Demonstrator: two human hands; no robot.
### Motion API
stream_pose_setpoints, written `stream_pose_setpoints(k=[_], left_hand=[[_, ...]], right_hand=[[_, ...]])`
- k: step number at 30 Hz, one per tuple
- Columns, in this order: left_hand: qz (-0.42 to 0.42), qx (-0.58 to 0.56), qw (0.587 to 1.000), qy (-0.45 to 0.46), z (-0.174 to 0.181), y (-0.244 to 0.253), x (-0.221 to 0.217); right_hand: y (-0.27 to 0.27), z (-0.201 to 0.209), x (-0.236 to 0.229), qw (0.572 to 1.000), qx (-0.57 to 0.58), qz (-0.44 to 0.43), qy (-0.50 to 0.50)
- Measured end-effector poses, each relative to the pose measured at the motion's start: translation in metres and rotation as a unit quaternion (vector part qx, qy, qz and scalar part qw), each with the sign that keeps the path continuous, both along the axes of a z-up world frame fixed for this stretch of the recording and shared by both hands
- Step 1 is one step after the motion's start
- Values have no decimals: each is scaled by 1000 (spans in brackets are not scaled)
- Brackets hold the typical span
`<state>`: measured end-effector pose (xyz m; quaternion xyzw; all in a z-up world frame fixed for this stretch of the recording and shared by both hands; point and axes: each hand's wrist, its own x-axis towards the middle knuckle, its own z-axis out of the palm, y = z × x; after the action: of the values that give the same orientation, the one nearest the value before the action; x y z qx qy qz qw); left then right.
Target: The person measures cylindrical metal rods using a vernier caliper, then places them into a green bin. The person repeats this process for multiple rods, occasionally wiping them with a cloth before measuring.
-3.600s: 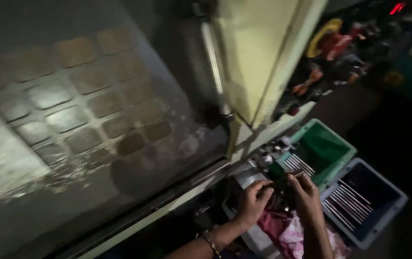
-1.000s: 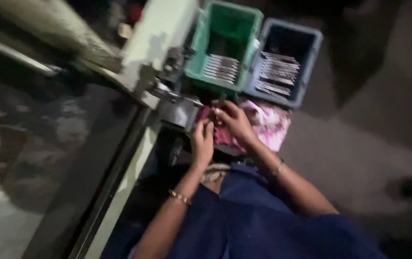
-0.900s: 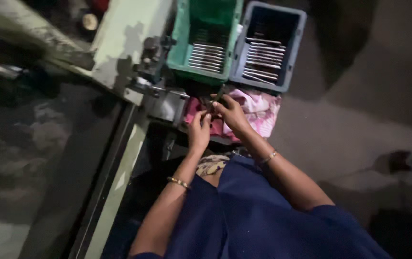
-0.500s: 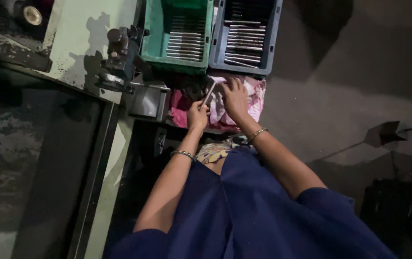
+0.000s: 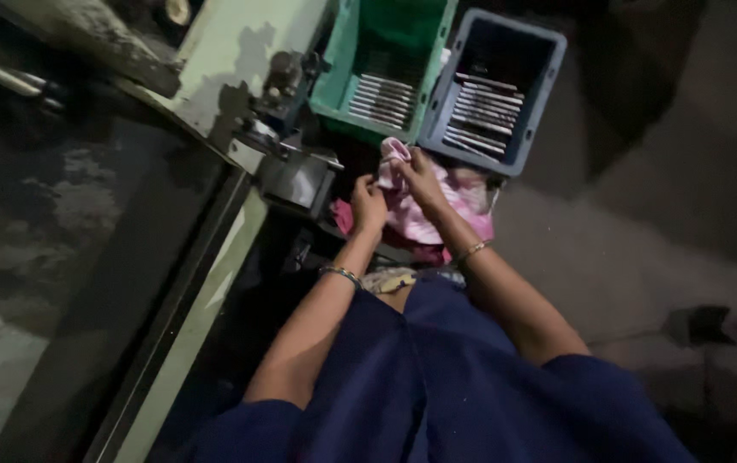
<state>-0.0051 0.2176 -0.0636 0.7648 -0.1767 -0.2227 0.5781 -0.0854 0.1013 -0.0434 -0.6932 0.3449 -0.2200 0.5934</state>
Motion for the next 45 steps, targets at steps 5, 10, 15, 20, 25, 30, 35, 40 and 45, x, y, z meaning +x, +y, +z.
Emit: stream_pose_setpoints(k=[5, 10, 15, 20, 25, 30, 35, 40, 45], left_hand=[[20, -7, 977, -213, 59, 4, -5], [-28, -58, 980, -191, 81, 19, -11], [-41, -93, 982, -158, 96, 31, -7], [-19, -144, 966, -212, 94, 35, -4], [-42, -150, 983, 100, 99, 41, -12], [6, -211, 977, 33, 134, 59, 1], [117, -130, 944, -278, 177, 60, 16], [85, -93, 952, -278, 194, 58, 1], [3, -90, 945, -315, 213, 69, -15]], right_hand=[[28, 18, 43, 988, 79, -20, -133], [30, 45, 48, 986, 87, -50, -133], [32, 73, 65, 974, 131, -74, -167], [20, 68, 82, 968, 98, -89, -213], [-13, 84, 93, 916, 177, -104, -344], [-15, 128, 63, 879, 344, -21, -328], [53, 150, 60, 891, 381, 28, -244], [81, 154, 77, 938, 245, 16, -246], [55, 136, 79, 948, 94, 14, -304]])
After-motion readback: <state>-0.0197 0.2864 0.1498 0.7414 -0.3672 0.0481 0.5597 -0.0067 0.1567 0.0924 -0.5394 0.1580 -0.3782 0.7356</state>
